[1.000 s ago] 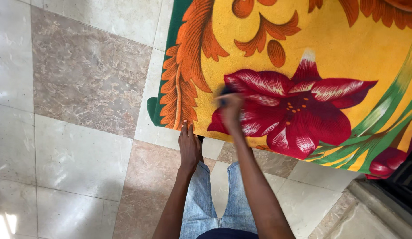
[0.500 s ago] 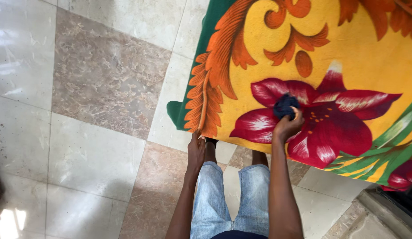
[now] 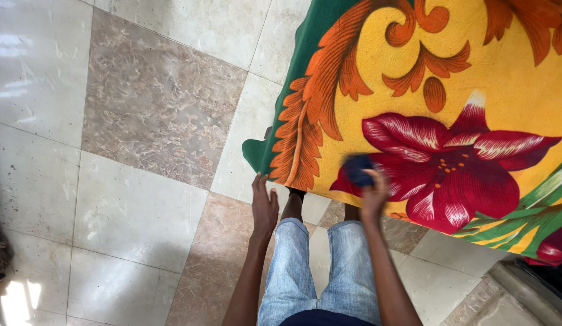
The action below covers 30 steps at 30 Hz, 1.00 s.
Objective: The person wipes a plate with a cloth and then carries it across the balcony to place it on a table covered with a floral cloth.
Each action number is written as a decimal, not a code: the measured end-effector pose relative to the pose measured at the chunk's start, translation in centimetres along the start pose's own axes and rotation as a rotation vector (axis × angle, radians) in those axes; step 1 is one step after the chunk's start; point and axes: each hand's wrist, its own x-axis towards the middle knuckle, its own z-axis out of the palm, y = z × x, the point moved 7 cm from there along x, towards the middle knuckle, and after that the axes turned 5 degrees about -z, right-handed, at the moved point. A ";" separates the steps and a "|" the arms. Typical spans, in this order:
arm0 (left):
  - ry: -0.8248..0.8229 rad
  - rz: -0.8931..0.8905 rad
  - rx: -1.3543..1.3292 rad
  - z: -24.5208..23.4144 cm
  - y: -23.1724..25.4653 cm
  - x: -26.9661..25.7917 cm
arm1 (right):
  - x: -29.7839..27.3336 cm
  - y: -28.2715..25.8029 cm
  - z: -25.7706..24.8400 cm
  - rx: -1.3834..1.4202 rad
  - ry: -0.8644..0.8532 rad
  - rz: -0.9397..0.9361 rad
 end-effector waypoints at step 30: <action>0.152 -0.224 -0.054 -6.2 -2.6 2.6 | -15.7 -6.8 25.9 0.076 -1.197 -0.299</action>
